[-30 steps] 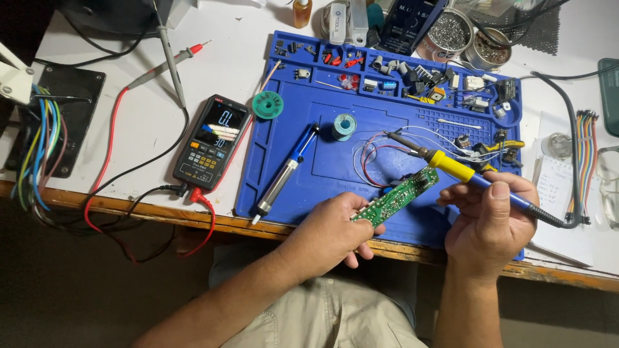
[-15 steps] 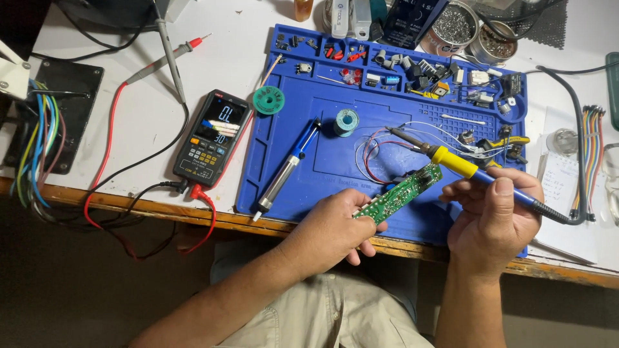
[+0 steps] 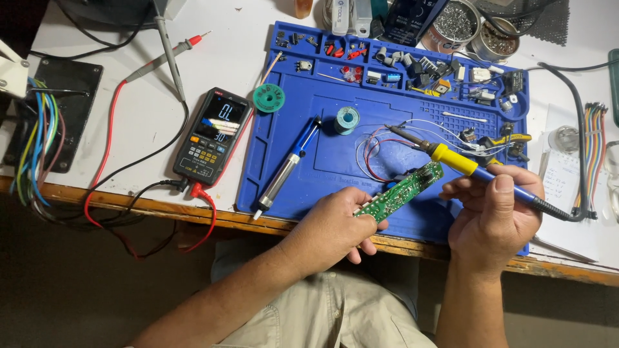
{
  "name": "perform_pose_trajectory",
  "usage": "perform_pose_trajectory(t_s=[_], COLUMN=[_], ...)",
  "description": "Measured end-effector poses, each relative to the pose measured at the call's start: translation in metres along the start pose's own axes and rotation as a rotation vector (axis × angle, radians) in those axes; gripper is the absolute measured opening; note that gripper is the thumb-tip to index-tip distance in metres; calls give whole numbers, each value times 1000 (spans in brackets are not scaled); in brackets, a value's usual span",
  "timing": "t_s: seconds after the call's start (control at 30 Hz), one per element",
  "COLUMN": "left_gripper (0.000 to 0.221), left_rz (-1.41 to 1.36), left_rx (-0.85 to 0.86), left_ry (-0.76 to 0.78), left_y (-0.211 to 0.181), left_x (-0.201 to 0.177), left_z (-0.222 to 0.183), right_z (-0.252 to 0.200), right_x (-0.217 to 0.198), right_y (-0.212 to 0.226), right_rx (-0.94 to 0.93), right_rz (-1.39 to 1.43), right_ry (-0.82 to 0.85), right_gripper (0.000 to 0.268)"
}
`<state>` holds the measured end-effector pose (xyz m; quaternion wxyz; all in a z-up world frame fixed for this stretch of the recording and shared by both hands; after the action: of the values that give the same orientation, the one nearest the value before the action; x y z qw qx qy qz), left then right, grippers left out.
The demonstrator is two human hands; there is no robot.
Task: A person is soldering components onto a circuit board and testing the connections with a multimeter at a repair bench.
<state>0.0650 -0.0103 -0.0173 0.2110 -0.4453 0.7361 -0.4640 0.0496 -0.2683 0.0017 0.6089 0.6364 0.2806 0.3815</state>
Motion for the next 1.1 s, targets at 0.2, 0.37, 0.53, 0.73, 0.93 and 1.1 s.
perform_pose_trajectory(t_s=[0.2, 0.37, 0.53, 0.73, 0.93, 1.1], left_gripper=[56, 52, 50, 51, 52, 53], left_rz=[-18, -57, -198, -223, -199, -197], left_rx=[15, 33, 61, 33, 64, 65], left_ry=[6, 9, 29, 19, 19, 9], left_y=[5, 8, 18, 10, 13, 15], left_x=[1, 1, 4, 3, 4, 4], left_z=[4, 8, 15, 9, 10, 11], right_z=[-1, -4, -20, -39, -49, -49], right_x=[1, -12, -36, -60, -62, -65], right_y=[1, 2, 1, 1, -8, -13], right_rx=[9, 23, 115, 1, 8, 17], right_rz=[11, 97, 210, 248, 211, 205], right_ry=[22, 32, 142, 287, 204, 215], right_gripper=[38, 39, 31, 22, 23, 24])
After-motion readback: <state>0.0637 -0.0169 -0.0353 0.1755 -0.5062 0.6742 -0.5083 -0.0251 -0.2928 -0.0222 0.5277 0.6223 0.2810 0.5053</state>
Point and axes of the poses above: each hand's wrist, its own z-axis towards the middle knuckle, its own x-axis out of the palm, y = z × x, the point moved 9 cm from there along z, towards the middle knuckle, and after that the axes turned 11 degrees about x, right-handed, at the moved point
